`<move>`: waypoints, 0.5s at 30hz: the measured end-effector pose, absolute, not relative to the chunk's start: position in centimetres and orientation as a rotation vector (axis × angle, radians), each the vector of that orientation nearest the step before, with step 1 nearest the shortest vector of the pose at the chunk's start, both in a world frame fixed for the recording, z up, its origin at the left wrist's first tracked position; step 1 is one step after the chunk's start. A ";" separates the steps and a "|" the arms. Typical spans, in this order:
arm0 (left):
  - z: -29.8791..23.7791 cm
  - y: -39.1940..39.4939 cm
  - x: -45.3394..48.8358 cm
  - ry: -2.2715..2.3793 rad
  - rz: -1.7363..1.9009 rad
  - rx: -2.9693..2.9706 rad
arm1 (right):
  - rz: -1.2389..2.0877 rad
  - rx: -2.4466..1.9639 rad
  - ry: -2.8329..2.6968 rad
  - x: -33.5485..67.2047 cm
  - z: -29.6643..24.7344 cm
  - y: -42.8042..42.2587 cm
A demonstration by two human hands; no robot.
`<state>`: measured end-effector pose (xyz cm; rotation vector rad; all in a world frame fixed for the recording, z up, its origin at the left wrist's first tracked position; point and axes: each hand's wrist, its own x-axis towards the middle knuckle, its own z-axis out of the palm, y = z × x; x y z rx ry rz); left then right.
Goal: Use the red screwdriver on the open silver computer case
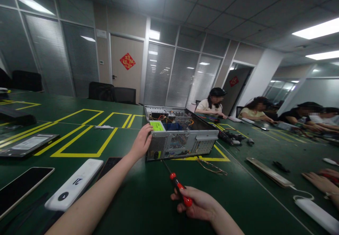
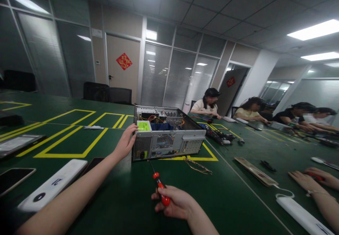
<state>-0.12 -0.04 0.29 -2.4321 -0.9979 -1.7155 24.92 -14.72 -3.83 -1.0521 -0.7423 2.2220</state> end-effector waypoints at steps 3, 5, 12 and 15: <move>0.3 -0.1 -0.1 -0.997 -1.716 -2.432 | 2.263 -1.035 -0.733 24.9 -3.5 -14.7; 0.3 0.0 -0.2 -0.988 -1.714 -2.429 | 2.270 -1.001 -0.726 24.9 -3.1 -14.7; 0.3 0.0 -0.2 -0.987 -1.717 -2.433 | 2.307 -0.866 -0.944 25.0 -1.8 -15.1; 0.4 -0.1 -0.1 -0.992 -1.717 -2.430 | 2.276 -0.875 -0.952 25.0 -2.0 -15.1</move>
